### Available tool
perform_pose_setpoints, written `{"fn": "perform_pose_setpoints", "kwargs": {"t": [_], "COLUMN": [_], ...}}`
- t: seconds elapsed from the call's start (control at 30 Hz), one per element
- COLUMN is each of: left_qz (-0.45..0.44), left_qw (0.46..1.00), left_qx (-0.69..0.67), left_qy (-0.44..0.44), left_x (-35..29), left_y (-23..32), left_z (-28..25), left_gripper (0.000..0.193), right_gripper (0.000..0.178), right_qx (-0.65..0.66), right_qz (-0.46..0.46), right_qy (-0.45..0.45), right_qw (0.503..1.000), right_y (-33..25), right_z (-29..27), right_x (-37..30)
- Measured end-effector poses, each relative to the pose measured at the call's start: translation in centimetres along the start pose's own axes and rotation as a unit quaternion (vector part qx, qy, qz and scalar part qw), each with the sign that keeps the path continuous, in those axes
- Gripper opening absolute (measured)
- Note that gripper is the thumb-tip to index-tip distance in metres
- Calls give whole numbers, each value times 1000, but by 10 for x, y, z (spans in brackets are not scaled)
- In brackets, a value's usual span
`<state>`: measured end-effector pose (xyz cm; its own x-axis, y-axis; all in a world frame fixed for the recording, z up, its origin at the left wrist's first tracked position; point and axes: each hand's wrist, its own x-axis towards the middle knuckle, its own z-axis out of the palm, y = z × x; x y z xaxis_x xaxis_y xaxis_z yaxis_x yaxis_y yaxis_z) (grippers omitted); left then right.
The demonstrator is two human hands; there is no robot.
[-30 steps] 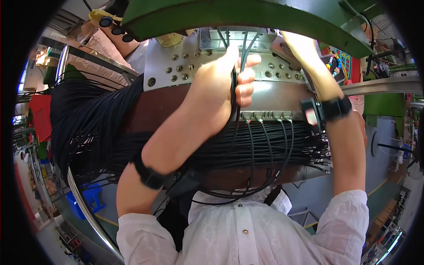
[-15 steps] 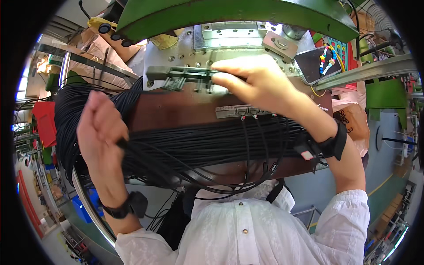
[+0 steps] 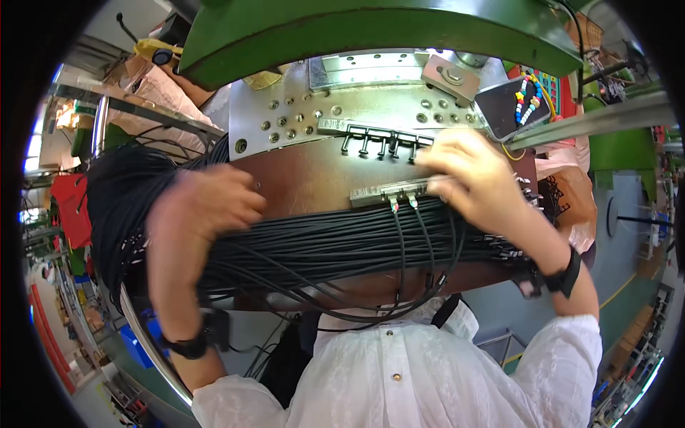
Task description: Testing or assembling bundles of black wires by plugging and unplugging connectors into a specialized fixture at a factory workstation.
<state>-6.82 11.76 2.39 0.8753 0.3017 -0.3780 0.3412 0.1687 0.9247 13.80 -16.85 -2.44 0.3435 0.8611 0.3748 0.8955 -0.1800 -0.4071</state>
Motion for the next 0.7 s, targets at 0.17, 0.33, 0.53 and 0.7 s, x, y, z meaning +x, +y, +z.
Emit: {"fn": "perform_pose_setpoints", "kwargs": {"t": [0.17,0.33,0.53,0.7], "left_qz": [-144,-131,-132,-98], "left_qw": [969,928,918,791], "left_qx": [-94,-272,-374,-478], "left_qy": [-177,-220,-32,-368], "left_x": [5,27,138,195], "left_y": [-50,-18,20,6], "left_z": [135,148,92,90], "left_gripper": [43,37,29,32], "right_gripper": [24,18,22,22], "right_qx": [120,66,-254,-104], "right_qz": [82,-18,-58,1], "right_qy": [-84,79,3,69], "right_qw": [986,995,965,992], "right_y": [-7,13,118,113], "right_z": [10,8,53,9], "right_x": [-6,66,100,68]}}
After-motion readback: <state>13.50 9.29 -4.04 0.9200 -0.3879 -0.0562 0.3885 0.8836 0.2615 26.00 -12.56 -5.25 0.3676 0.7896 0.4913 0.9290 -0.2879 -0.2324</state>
